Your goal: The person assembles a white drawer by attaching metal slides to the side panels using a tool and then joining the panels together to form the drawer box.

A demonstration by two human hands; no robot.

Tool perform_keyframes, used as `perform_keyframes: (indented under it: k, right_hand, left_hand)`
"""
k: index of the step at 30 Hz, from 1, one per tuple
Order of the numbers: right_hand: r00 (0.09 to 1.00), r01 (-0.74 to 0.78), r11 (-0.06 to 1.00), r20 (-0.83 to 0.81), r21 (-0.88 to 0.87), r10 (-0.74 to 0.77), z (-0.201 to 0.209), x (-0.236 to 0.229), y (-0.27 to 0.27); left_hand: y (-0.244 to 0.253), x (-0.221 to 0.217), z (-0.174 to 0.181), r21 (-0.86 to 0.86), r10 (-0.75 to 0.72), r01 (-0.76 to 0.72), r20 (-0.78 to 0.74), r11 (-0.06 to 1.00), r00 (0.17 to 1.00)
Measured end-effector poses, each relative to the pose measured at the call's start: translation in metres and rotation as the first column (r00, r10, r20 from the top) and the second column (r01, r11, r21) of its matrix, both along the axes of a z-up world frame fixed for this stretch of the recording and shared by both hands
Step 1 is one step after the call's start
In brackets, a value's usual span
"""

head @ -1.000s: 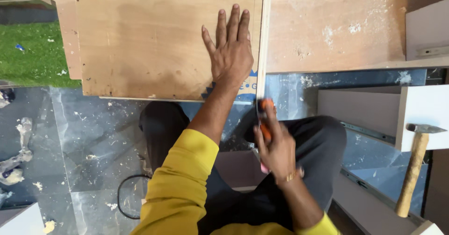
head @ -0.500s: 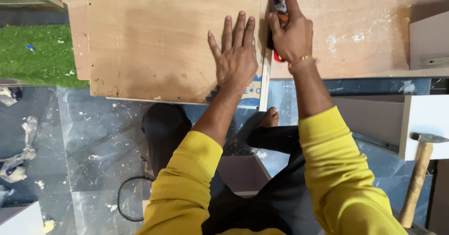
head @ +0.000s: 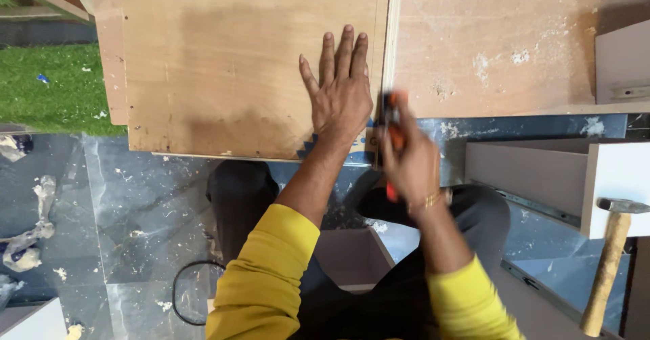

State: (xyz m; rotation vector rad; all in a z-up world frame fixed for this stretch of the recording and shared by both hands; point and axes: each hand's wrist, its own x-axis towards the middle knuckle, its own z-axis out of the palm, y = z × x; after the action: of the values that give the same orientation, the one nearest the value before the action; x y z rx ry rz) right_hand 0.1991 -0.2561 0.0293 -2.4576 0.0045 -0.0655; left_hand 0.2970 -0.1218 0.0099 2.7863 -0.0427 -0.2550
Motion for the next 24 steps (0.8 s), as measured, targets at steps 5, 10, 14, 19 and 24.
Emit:
perform_keyframes:
  k: [5, 10, 14, 19, 24]
  right_hand:
    - [0.965, -0.08, 0.996, 0.248, -0.029, 0.085, -0.022, 0.149, -0.017]
    - [0.979, -0.067, 0.998, 0.196, 0.007, 0.064, -0.024, 0.16, -0.021]
    - [0.993, -0.071, 0.997, 0.089, -0.026, 0.073, -0.013, 0.044, -0.014]
    - [0.999, 0.017, 0.999, -0.037, 0.037, -0.015, 0.017, -0.096, 0.011]
    - [0.993, 0.092, 0.991, -0.077, 0.095, -0.085, -0.009, -0.029, -0.004]
  left_hand:
    - [0.002, 0.002, 0.003, -0.018, 0.002, -0.002, 0.007, 1.0, 1.0]
    - [0.002, -0.001, 0.002, -0.013, 0.003, -0.003, 0.009, 1.0, 1.0]
    - [0.002, 0.001, 0.002, 0.0, -0.003, 0.003, 0.009, 1.0, 1.0]
    - [0.0, 0.001, 0.001, -0.004, 0.002, -0.002, 0.036, 1.0, 0.999]
    - [0.001, 0.0, 0.0, 0.004, -0.003, 0.003, 0.024, 1.0, 1.0]
